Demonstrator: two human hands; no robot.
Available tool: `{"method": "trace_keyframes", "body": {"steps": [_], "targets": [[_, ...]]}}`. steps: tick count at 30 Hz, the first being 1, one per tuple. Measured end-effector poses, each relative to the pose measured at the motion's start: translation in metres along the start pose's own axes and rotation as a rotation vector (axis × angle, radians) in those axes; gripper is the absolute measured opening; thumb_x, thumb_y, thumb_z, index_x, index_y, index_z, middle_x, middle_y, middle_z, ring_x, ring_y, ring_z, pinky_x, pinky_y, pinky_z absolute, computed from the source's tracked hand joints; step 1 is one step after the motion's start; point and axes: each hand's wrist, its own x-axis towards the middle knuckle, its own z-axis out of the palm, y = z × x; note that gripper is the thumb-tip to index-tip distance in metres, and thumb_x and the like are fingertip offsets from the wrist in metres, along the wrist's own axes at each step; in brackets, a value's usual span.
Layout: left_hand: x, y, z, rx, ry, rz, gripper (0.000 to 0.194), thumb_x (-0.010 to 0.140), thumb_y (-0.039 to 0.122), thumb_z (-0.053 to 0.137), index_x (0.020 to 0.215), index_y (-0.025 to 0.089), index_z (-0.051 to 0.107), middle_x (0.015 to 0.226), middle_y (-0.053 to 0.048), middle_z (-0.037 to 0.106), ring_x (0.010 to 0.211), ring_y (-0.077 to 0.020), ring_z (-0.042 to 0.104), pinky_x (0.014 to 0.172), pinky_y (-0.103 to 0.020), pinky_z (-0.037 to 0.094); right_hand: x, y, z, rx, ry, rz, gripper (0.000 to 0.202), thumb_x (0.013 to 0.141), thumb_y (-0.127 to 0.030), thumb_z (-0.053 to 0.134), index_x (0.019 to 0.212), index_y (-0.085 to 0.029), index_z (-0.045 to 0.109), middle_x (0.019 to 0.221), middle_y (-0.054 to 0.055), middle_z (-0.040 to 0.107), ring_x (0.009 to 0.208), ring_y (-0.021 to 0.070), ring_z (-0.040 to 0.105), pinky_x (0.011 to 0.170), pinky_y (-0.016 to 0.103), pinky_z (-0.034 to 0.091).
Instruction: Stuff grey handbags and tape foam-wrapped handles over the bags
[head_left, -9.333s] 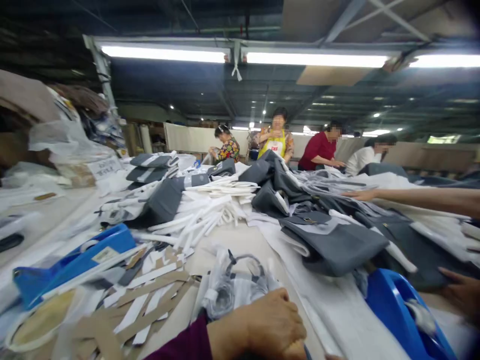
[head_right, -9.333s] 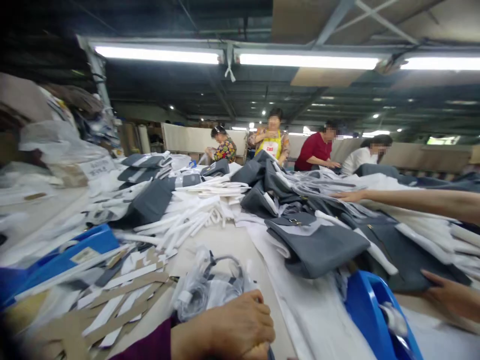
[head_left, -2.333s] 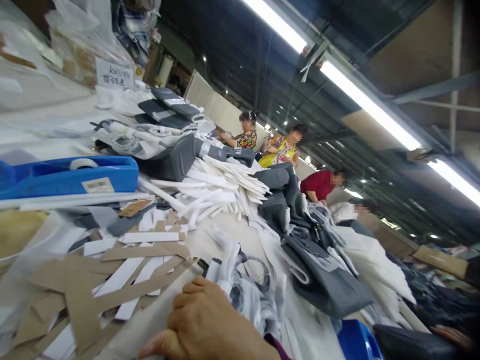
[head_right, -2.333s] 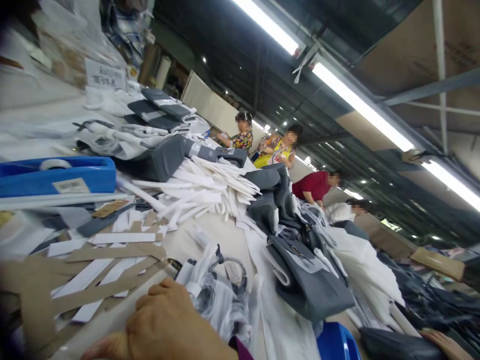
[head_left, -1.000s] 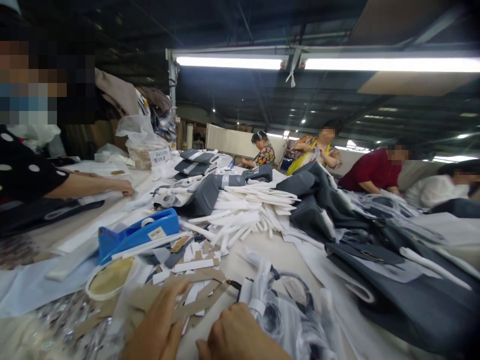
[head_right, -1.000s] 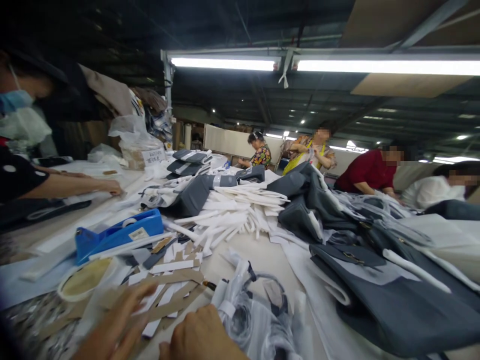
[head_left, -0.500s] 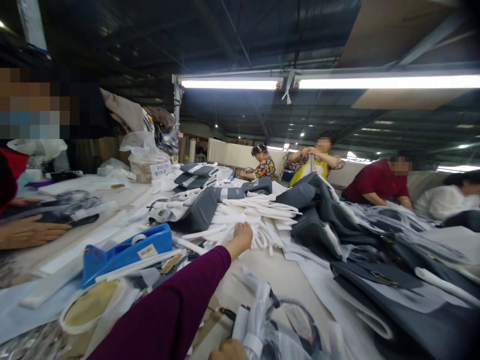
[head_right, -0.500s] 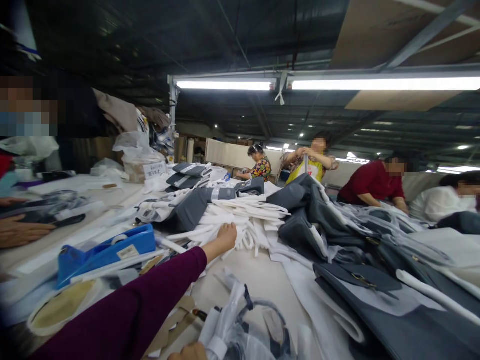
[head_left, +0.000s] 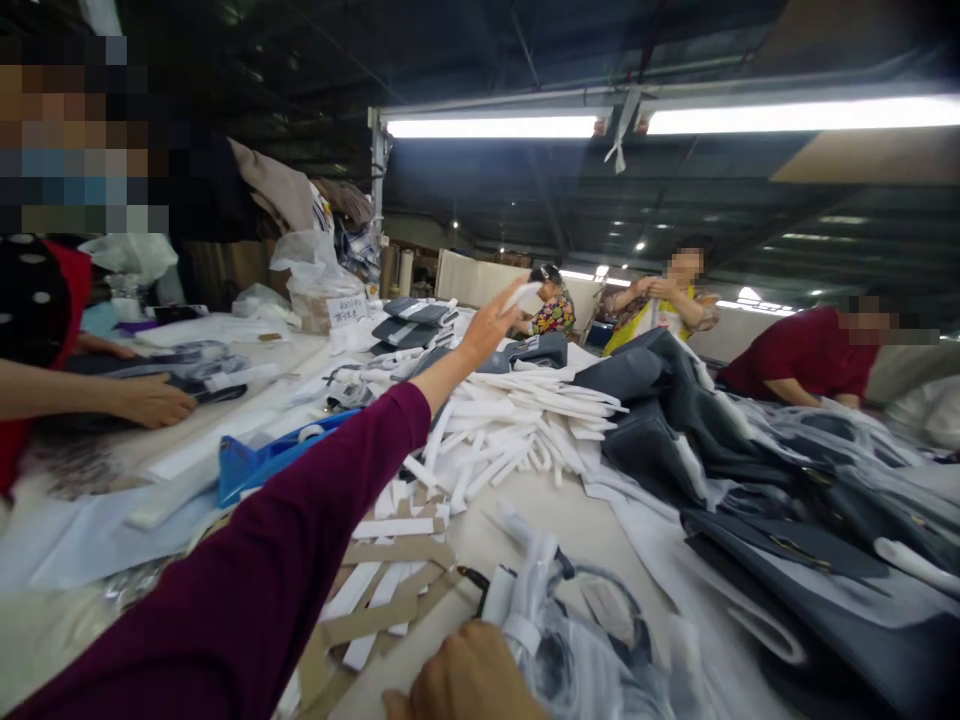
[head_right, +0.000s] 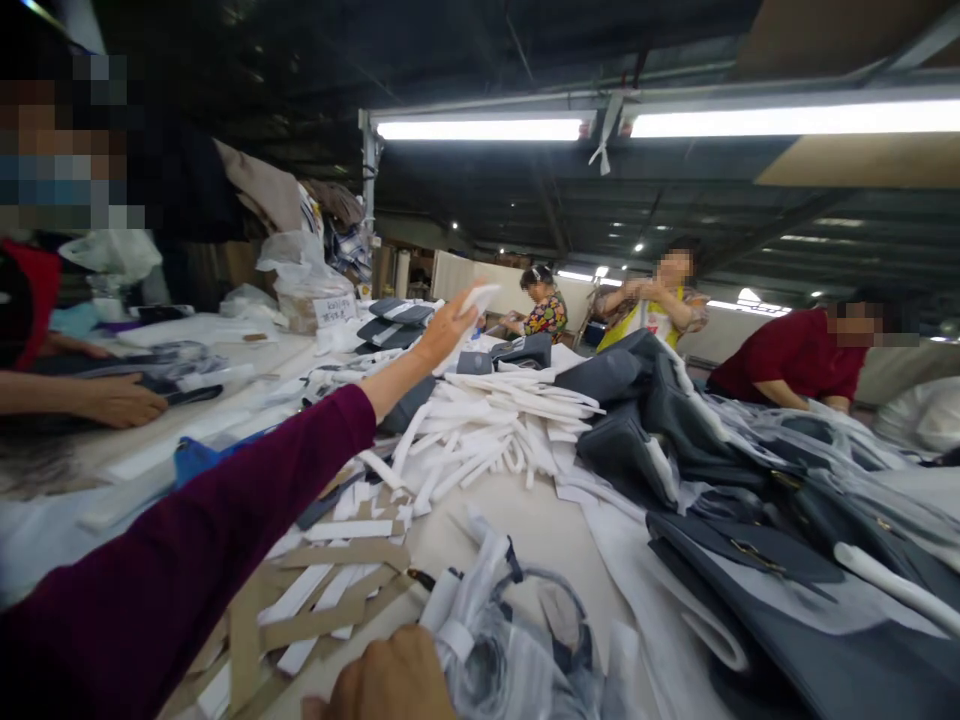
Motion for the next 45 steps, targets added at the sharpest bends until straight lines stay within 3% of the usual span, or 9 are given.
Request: {"method": "trace_keyframes", "body": {"steps": [5,8,12,16,21,27,33,40,45], "targets": [[-0.036,0.059,-0.059,0.195,-0.116,0.102,0.068,0.092,0.042,0.049,0.15,0.016,0.026,0.141,-0.012,0.046,0.122,-0.0248,0.043,0.111,-0.04,0.026,-0.008,0.004,-0.028,0.011,0.002,-0.111,0.026,0.087,-0.027,0.054,0.065,-0.019,0.064,0.055,0.005,0.063,0.051,0.0208,0.059,0.052,0.03,0.034],[-0.093,0.085,-0.095,0.176,-0.363,-0.251,0.071,0.087,0.05,0.055,0.146,0.018,0.034,0.14,-0.012,0.046,0.132,-0.0311,0.036,0.112,-0.046,0.02,-0.009,0.008,-0.042,0.07,-0.037,-0.075,0.035,0.091,-0.025,0.048,0.058,-0.019,0.061,0.052,0.004,0.063,0.049,0.0179,0.058,0.053,0.03,0.03],[-0.194,0.105,-0.129,-0.098,-0.55,-0.651,0.064,0.077,0.03,0.065,0.138,0.021,0.048,0.126,-0.009,0.06,0.12,-0.0294,0.052,0.102,-0.042,0.038,-0.01,0.012,-0.058,0.232,-0.113,-0.019,0.044,0.094,-0.023,0.042,0.052,-0.019,0.055,0.052,0.002,0.061,0.051,0.0139,0.057,0.057,0.03,0.03],[-0.283,0.128,-0.125,-0.471,-0.479,-0.917,0.072,0.074,0.016,0.059,0.143,0.022,0.04,0.106,-0.006,0.068,0.096,-0.0258,0.065,0.085,-0.038,0.05,-0.015,0.018,-0.07,0.4,-0.055,-0.007,0.047,0.096,-0.026,0.038,0.05,-0.018,0.046,0.049,0.0,0.052,0.047,0.0101,0.048,0.058,0.028,0.03],[-0.35,0.14,-0.083,-0.686,-0.096,-0.926,0.071,0.071,0.008,0.059,0.139,0.023,0.045,0.132,-0.008,0.057,0.121,-0.025,0.053,0.101,-0.038,0.041,-0.017,0.021,-0.073,0.469,0.009,-0.106,0.041,0.096,-0.019,0.04,0.055,-0.018,0.038,0.05,-0.004,0.045,0.046,0.0078,0.04,0.057,0.026,0.028],[-0.366,0.131,-0.045,-0.928,-0.049,-1.056,0.066,0.065,0.007,0.062,0.13,0.014,0.054,0.137,-0.014,0.052,0.121,-0.0294,0.053,0.103,-0.044,0.038,-0.015,0.017,-0.07,0.456,0.093,-0.167,0.037,0.093,-0.013,0.043,0.057,-0.018,0.037,0.051,-0.004,0.043,0.047,0.0078,0.039,0.056,0.027,0.026],[-0.369,0.123,-0.036,-1.225,-0.047,-1.092,0.073,0.063,0.023,0.079,0.131,0.016,0.053,0.123,-0.015,0.062,0.115,-0.0324,0.056,0.098,-0.045,0.04,-0.016,0.014,-0.067,0.395,0.133,-0.124,0.041,0.094,-0.014,0.041,0.053,-0.018,0.041,0.049,-0.003,0.045,0.047,0.0087,0.039,0.057,0.028,0.026],[-0.374,0.121,-0.02,-1.186,-0.073,-0.956,0.063,0.06,0.022,0.083,0.12,0.018,0.063,0.125,-0.011,0.062,0.129,-0.0299,0.045,0.112,-0.044,0.026,-0.016,0.01,-0.067,0.337,0.13,-0.083,0.044,0.094,-0.015,0.037,0.052,-0.017,0.047,0.049,-0.001,0.051,0.046,0.0093,0.041,0.059,0.028,0.027],[-0.36,0.116,0.008,-1.087,-0.035,-0.955,0.06,0.062,0.018,0.078,0.12,0.014,0.063,0.128,-0.012,0.06,0.125,-0.0302,0.05,0.111,-0.045,0.03,-0.017,0.011,-0.066,0.336,0.163,-0.104,0.042,0.092,-0.015,0.04,0.052,-0.017,0.052,0.05,0.0,0.054,0.047,0.0097,0.044,0.061,0.028,0.029]]}}
